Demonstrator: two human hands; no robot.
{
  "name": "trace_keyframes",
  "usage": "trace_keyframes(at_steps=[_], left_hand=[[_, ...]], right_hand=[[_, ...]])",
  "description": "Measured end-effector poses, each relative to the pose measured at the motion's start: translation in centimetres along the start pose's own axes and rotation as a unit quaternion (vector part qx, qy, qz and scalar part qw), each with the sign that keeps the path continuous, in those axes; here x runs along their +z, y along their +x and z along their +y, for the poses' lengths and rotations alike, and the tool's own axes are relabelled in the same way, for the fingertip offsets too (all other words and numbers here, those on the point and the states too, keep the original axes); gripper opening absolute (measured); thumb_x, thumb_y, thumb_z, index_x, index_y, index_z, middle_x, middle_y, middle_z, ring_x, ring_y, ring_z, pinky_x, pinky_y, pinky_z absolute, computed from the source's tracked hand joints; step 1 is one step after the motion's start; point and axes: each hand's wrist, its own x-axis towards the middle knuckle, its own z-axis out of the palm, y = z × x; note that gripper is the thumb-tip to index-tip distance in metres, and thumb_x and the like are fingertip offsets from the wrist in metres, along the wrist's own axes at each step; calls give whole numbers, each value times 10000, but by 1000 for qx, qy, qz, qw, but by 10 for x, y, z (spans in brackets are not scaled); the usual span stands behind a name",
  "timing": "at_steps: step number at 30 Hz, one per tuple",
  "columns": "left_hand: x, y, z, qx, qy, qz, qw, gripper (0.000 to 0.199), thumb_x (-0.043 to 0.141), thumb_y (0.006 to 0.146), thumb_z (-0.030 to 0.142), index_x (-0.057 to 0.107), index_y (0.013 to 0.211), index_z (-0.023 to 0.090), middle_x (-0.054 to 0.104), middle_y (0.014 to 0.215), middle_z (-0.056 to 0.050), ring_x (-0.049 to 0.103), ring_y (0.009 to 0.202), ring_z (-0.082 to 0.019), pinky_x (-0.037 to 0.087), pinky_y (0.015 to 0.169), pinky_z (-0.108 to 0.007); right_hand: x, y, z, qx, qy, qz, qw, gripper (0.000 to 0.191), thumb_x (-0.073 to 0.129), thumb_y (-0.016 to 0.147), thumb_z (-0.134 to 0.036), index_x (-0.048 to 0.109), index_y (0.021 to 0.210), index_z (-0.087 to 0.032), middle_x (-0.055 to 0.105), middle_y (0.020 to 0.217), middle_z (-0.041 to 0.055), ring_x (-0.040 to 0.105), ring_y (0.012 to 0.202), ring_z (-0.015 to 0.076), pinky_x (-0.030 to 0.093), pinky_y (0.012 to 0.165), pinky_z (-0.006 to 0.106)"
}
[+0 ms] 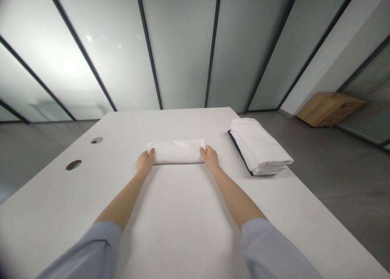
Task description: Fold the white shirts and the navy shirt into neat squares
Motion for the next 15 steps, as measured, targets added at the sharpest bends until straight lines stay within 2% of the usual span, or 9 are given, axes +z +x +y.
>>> trace_keyframes(at_steps=[5, 10, 13, 15], left_hand=[[0, -2, 1, 3, 56, 11, 998, 439, 299, 918, 494, 609, 1003, 195, 700, 969, -153, 649, 958, -307, 461, 752, -369], [4, -1, -1, -2, 73, 17, 997, 442, 325, 915, 501, 517, 1165, 190, 699, 962, -158, 655, 944, -302, 455, 762, -379], [4, -2, -4, 2, 60, 14, 998, 470, 335, 911, 515, 483, 1208, 181, 696, 950, -161, 658, 927, -303, 454, 769, -387], [1, -3, -6, 25, 55, 35, 998, 477, 372, 902, 494, 469, 1239, 170, 684, 1008, -169, 639, 974, -305, 451, 801, -395]], right_hand=[[-4, -3, -9, 34, -52, 3, 998, 321, 411, 896, -451, 599, 819, -201, 618, 718, 37, 528, 663, 178, 299, 580, 258], [-10, -1, -14, 70, -81, -40, 993, 353, 412, 909, -469, 626, 965, -194, 665, 851, 77, 595, 804, 212, 363, 643, 268], [-12, 1, -14, 71, -82, -57, 992, 370, 420, 908, -442, 600, 1093, -178, 656, 1014, 110, 597, 919, 234, 408, 727, 291], [-13, 1, -17, 58, -95, -39, 993, 407, 432, 900, -389, 546, 1210, -152, 604, 1165, 151, 563, 1027, 263, 417, 816, 332]])
